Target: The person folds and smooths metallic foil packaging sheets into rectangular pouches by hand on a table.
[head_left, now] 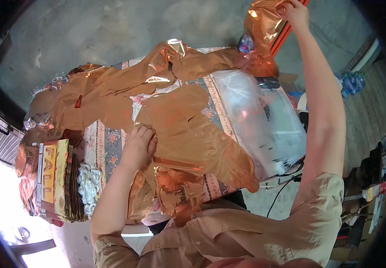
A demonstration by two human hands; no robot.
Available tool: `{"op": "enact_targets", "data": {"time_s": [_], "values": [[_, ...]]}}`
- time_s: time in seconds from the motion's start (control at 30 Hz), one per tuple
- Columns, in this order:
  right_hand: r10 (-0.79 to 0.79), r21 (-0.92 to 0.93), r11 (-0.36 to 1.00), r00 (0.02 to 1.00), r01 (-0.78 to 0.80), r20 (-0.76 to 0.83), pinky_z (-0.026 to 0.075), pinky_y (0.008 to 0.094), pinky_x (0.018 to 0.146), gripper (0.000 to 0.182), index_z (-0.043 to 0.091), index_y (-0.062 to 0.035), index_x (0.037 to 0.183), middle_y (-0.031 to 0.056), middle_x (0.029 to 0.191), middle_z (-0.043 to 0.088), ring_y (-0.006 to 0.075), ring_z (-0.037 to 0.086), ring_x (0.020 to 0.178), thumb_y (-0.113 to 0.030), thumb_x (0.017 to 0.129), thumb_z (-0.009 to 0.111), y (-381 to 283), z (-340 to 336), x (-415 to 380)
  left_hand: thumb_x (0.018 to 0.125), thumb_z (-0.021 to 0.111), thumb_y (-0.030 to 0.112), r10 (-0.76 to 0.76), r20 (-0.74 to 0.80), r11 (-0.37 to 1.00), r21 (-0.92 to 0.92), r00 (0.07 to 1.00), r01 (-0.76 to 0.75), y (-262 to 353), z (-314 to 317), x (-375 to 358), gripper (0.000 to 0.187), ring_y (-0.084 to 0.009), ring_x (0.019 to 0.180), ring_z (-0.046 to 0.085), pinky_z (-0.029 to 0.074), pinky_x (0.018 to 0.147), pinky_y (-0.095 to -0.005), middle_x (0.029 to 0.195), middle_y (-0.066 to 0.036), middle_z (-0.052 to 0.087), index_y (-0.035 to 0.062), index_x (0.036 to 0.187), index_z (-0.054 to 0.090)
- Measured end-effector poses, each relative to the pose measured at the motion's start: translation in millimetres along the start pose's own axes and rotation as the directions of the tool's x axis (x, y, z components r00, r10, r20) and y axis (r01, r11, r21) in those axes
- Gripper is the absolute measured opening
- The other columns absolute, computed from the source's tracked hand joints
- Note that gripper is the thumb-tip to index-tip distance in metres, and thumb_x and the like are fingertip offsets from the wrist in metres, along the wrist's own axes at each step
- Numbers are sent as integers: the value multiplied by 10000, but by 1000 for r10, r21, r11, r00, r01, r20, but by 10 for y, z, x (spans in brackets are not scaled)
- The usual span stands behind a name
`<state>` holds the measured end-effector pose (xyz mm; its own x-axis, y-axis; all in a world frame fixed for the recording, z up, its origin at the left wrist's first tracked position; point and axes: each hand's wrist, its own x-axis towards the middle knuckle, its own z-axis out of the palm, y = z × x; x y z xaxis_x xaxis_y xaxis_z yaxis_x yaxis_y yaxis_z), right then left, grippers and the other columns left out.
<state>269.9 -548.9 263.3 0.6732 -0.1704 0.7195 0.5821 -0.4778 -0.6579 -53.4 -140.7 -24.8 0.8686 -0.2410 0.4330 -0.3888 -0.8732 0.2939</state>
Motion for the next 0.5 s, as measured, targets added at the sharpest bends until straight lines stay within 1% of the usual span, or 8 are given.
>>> {"op": "enact_targets", "data": {"time_s": [0.07,0.1,0.13,0.2,0.23,0.37,0.47,0.5], "values": [[-77,233,971,995,59,69,501,310,467,217,652,-20,961,77,711,640,195,632,561,12,901,446,-15,-98,179,820,639,57,-2,-6,1000,-14,1000,2,3,-12,1,215,-328,1076,540,451,939,-397,1085,-140,609,1,1027,619],[42,246,969,998,-28,-49,518,300,494,221,647,-21,994,74,776,651,193,646,608,6,907,446,-554,0,-156,820,640,59,-6,-2,1000,-30,1000,6,6,-10,-3,210,-331,1075,538,450,939,-400,1082,-142,608,0,1021,619],[41,245,969,998,-28,-48,518,300,494,221,647,-21,994,74,776,651,193,646,608,6,907,446,-798,40,-277,820,640,59,-7,-2,999,-32,1000,7,-1,-5,-16,210,-331,1075,538,450,939,-400,1082,-142,608,0,1021,619],[-42,295,955,996,19,73,550,290,572,220,637,-28,1050,72,847,660,184,662,684,-16,912,467,-1054,80,-394,825,638,74,19,-21,999,-26,1000,-20,-37,23,-11,196,-334,1066,538,452,932,-401,1070,-139,606,6,1008,616],[-219,217,959,964,184,151,567,289,654,232,628,-28,1096,66,904,672,179,676,765,-33,916,481,-1131,98,-400,825,638,74,5,-21,1000,-22,1000,-6,-46,39,-3,196,-334,1066,538,452,932,-401,1070,-139,606,6,1008,616],[-221,419,903,942,100,253,565,284,694,244,634,-34,1112,56,972,672,167,673,810,-39,920,483,-1687,257,-925,838,628,111,-3,-11,1000,-20,1000,3,-74,44,-37,181,-324,1058,541,456,915,-401,1053,-124,608,23,996,619],[-428,108,898,790,426,439,535,274,730,247,635,8,1113,86,873,699,146,687,790,-76,935,487,-1471,274,-1214,851,618,168,-12,-19,1000,-23,1000,11,-120,119,-35,179,-301,1056,532,452,898,-417,1027,-93,598,50,986,621],[-402,142,911,761,386,509,523,280,790,247,635,8,1110,82,934,694,145,680,851,-40,920,486,-1567,287,-1576,861,610,215,-9,-23,999,-33,1000,8,-138,142,-50,184,-282,1056,524,446,891,-431,1007,-69,588,72,977,622]]}}
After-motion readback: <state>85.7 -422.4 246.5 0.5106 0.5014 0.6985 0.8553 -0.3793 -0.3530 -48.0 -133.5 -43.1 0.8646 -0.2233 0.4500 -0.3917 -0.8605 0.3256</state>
